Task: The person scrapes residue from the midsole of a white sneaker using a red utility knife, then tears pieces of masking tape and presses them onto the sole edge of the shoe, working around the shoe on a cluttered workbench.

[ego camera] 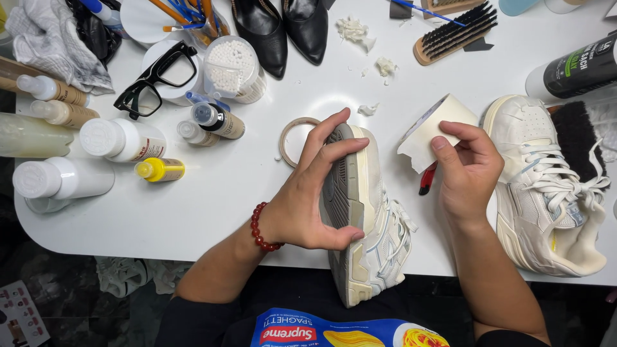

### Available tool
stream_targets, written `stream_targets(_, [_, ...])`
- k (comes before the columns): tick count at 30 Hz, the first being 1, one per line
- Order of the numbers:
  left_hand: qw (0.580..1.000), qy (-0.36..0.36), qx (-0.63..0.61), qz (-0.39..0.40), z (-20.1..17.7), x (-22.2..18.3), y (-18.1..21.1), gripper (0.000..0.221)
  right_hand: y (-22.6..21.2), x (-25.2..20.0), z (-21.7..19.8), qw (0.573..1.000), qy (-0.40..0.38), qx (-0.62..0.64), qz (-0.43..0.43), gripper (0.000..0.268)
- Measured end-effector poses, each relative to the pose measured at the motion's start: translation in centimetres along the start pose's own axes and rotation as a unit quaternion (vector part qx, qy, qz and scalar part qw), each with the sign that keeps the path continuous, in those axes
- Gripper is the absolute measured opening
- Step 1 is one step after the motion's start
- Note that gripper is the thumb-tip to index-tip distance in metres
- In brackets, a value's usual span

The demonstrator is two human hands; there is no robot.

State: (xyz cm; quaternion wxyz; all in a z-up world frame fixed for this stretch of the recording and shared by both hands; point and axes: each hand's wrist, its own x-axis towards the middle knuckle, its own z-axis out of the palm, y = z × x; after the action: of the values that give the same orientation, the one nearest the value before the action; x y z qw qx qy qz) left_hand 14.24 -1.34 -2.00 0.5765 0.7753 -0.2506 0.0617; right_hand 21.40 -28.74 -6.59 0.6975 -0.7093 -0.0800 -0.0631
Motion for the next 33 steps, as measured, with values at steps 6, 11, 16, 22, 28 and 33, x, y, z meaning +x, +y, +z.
stream_targets(6, [0.999, 0.013, 0.011, -0.029, 0.2, 0.0, 0.7, 0.110, 0.0, -0.1, 0.1, 1.000, 0.000, -0.006, 0.003, 0.022])
stream_targets(11, [0.996, 0.057, -0.030, -0.064, 0.4, 0.0, -1.3, 0.103, -0.1, 0.0, 0.2, 1.000, -0.005, 0.011, 0.009, 0.021])
stream_targets(16, [0.983, 0.080, -0.121, -0.117, 0.4, 0.3, -2.0, 0.098, -0.1, 0.0, 0.2, 1.000, -0.005, 0.009, 0.003, 0.022])
stream_targets(22, [0.975, 0.075, -0.170, -0.120, 0.9, 0.3, -2.7, 0.101, -0.3, -0.1, 0.1, 1.000, -0.006, 0.011, 0.014, 0.024])
stream_targets(28, [0.970, 0.069, -0.202, -0.118, 0.9, 0.4, -2.8, 0.102, -0.6, -0.4, 0.1, 0.999, -0.030, 0.018, 0.002, 0.030])
stream_targets(33, [0.956, 0.077, -0.248, -0.136, 0.4, 0.8, -3.3, 0.095, -1.1, -0.6, 0.4, 0.997, -0.056, 0.051, 0.007, 0.038])
